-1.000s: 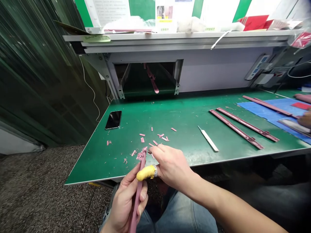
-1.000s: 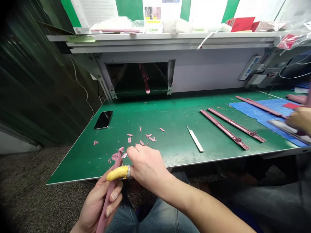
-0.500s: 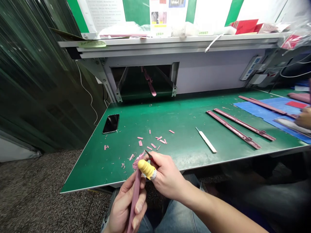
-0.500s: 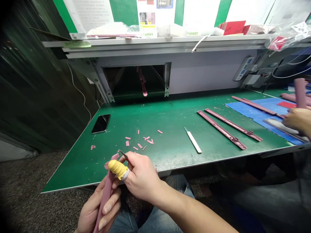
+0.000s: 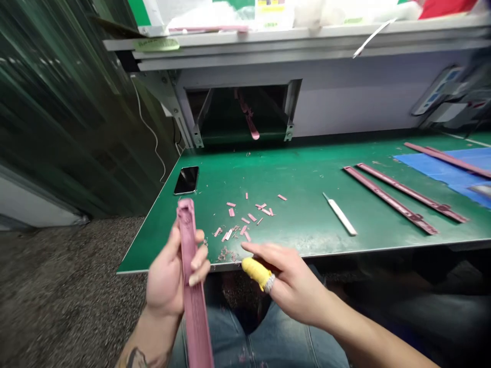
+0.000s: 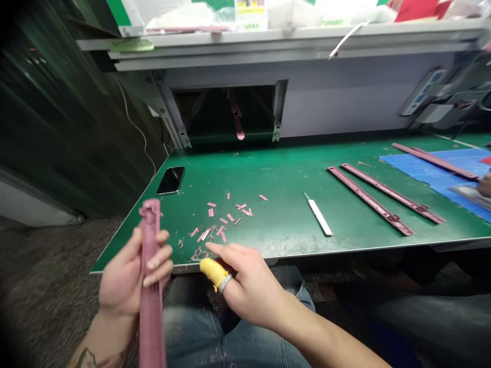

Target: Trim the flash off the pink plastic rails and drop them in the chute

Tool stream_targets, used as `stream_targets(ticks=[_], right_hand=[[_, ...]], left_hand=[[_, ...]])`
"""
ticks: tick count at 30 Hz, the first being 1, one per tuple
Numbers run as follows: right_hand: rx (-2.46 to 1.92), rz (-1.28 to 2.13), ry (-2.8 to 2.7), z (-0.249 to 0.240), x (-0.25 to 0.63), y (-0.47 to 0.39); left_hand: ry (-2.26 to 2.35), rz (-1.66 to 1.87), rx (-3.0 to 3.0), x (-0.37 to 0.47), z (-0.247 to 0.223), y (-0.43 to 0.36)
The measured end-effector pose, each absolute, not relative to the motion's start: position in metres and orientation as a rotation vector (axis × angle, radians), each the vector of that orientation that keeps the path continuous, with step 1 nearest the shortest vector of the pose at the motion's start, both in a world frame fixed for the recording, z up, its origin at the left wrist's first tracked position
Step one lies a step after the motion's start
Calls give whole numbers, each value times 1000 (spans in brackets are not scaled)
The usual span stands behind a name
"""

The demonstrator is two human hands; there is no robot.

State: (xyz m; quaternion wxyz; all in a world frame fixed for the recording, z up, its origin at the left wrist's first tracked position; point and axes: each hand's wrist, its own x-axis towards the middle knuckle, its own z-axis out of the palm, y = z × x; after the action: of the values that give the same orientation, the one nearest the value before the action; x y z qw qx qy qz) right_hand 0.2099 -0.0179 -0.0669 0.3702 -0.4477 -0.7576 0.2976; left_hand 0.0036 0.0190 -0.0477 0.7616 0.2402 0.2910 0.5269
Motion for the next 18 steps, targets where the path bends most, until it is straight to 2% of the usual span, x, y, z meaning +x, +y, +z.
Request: stream_targets(ticks=[3, 8, 12, 18], right_hand=[[-1154, 779, -2061, -83, 197, -33], [-1234, 666, -2288, -101, 176, -38], [-1274, 613, -2348, -100, 175, -29], [-1417, 545, -2281, -96, 177, -19]], left_hand=[[679, 1608, 847, 5, -23, 22], [785, 1852, 1230, 28, -2, 4], [833, 1871, 1247, 39, 3, -10], [764, 1616, 1220, 30, 8, -17]])
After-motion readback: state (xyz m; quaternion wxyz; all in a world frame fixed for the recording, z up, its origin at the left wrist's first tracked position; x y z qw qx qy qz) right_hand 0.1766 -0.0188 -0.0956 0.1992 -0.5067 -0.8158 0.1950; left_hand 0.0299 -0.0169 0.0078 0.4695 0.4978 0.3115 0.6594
